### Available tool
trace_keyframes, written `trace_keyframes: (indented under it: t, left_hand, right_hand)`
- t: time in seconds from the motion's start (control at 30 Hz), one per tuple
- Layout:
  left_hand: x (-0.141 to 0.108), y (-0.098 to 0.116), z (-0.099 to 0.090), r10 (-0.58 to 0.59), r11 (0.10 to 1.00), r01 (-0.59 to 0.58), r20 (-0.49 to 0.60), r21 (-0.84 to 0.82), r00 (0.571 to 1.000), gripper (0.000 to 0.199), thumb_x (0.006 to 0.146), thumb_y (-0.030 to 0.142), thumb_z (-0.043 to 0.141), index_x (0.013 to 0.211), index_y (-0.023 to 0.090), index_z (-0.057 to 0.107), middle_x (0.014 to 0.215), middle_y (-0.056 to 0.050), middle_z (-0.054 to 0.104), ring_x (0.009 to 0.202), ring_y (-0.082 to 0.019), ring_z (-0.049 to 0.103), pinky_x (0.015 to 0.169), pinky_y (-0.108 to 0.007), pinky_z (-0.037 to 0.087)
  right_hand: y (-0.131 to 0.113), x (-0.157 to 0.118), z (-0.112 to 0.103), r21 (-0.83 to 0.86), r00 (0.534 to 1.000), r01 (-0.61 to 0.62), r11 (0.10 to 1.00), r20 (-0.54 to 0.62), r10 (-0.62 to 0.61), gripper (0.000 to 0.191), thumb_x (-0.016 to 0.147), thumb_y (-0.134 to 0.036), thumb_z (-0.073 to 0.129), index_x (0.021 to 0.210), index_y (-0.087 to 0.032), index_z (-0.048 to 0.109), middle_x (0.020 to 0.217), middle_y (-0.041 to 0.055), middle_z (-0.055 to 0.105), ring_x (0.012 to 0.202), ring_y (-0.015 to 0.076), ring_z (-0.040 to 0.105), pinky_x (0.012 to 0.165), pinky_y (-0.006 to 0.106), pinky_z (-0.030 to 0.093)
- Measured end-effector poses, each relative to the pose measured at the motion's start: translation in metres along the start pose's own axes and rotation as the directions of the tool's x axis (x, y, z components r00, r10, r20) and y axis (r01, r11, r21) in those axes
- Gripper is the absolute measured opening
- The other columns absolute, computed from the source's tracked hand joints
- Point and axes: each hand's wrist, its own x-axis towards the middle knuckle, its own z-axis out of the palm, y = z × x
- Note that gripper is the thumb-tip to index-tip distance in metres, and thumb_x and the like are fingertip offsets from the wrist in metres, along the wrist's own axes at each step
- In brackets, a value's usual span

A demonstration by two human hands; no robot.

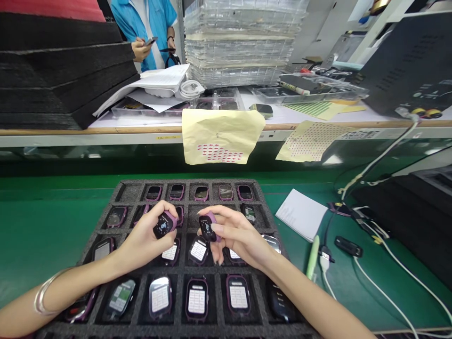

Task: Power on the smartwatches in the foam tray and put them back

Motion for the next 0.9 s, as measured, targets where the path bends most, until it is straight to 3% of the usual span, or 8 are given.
trace_keyframes:
  t: [0.1, 0.17, 0.27, 0.37, 0.5, 0.67, 0.9]
  left_hand:
    - [-0.001, -0.001, 0.000, -0.023, 0.997, 0.025, 0.025, -0.068, 0.999, 0.027, 0.073, 0.010, 0.056, 0.096, 0.022, 0.047, 0.085, 0.001, 0.053, 0.080, -0.014, 0.054, 0.070, -0.026, 0.044]
    - [0.000, -0.002, 0.001, -0.068, 0.974, 0.089, 0.102, -0.209, 0.992, 0.039, 0.075, 0.014, 0.060, 0.109, 0.023, 0.044, 0.089, 0.000, 0.054, 0.082, -0.015, 0.056, 0.067, -0.025, 0.047]
    - [0.003, -0.005, 0.002, -0.122, 0.859, 0.210, 0.211, -0.466, 0.970, 0.050, 0.076, 0.017, 0.060, 0.121, 0.024, 0.037, 0.095, -0.002, 0.054, 0.083, -0.016, 0.058, 0.064, -0.027, 0.053]
    - [0.007, -0.006, 0.004, -0.173, 0.741, 0.277, 0.224, -0.611, 0.959, 0.047, 0.072, 0.012, 0.058, 0.115, 0.022, 0.042, 0.100, -0.004, 0.056, 0.086, -0.017, 0.061, 0.069, -0.031, 0.056]
    - [0.010, -0.007, 0.004, -0.195, 0.693, 0.309, 0.243, -0.652, 0.950, 0.043, 0.069, 0.007, 0.055, 0.109, 0.020, 0.046, 0.100, -0.004, 0.059, 0.087, -0.017, 0.064, 0.075, -0.034, 0.057]
    - [0.008, -0.010, 0.005, -0.170, 0.703, 0.294, 0.249, -0.647, 0.954, 0.041, 0.071, 0.004, 0.052, 0.109, 0.020, 0.048, 0.106, -0.005, 0.059, 0.091, -0.017, 0.065, 0.080, -0.033, 0.056]
    - [0.008, -0.014, 0.006, -0.159, 0.719, 0.289, 0.255, -0.632, 0.954, 0.040, 0.073, 0.004, 0.051, 0.110, 0.020, 0.049, 0.103, -0.004, 0.060, 0.091, -0.018, 0.066, 0.079, -0.033, 0.056]
  right_hand:
    - [0.000, 0.001, 0.001, 0.011, 1.000, -0.018, 1.000, -0.007, 0.018, 0.038, 0.087, -0.027, 0.065, 0.122, -0.017, 0.057, 0.090, 0.0098, 0.070, 0.048, 0.0127, 0.064, 0.043, 0.022, 0.053]
    - [0.000, 0.001, 0.001, 0.020, 0.999, -0.035, 0.999, -0.018, 0.035, 0.045, 0.090, -0.026, 0.062, 0.132, -0.018, 0.049, 0.093, 0.0112, 0.070, 0.052, 0.0139, 0.066, 0.047, 0.024, 0.054]
    - [-0.001, 0.001, 0.002, 0.004, 0.999, -0.042, 0.999, -0.018, 0.042, 0.046, 0.092, -0.026, 0.057, 0.136, -0.018, 0.043, 0.097, 0.0123, 0.069, 0.064, 0.0183, 0.070, 0.054, 0.027, 0.056]
    - [-0.001, 0.001, 0.003, -0.049, 1.000, -0.022, 0.999, -0.018, 0.021, 0.039, 0.091, -0.026, 0.058, 0.128, -0.017, 0.049, 0.096, 0.0108, 0.067, 0.071, 0.0216, 0.071, 0.056, 0.029, 0.057]
    - [0.001, 0.000, 0.005, -0.100, 0.998, 0.015, 0.995, -0.061, -0.021, 0.037, 0.089, -0.022, 0.058, 0.124, -0.018, 0.049, 0.102, 0.0112, 0.066, 0.069, 0.0211, 0.071, 0.053, 0.029, 0.056]
    - [0.004, 0.000, 0.004, -0.217, 0.989, 0.069, 0.974, -0.115, -0.096, 0.041, 0.088, -0.019, 0.058, 0.127, -0.017, 0.047, 0.098, 0.0103, 0.068, 0.066, 0.0202, 0.071, 0.053, 0.028, 0.056]
    - [0.006, -0.001, 0.001, -0.289, 0.987, 0.087, 0.953, -0.105, -0.122, 0.038, 0.089, -0.017, 0.056, 0.126, -0.014, 0.047, 0.088, 0.0082, 0.069, 0.064, 0.0206, 0.071, 0.056, 0.030, 0.057]
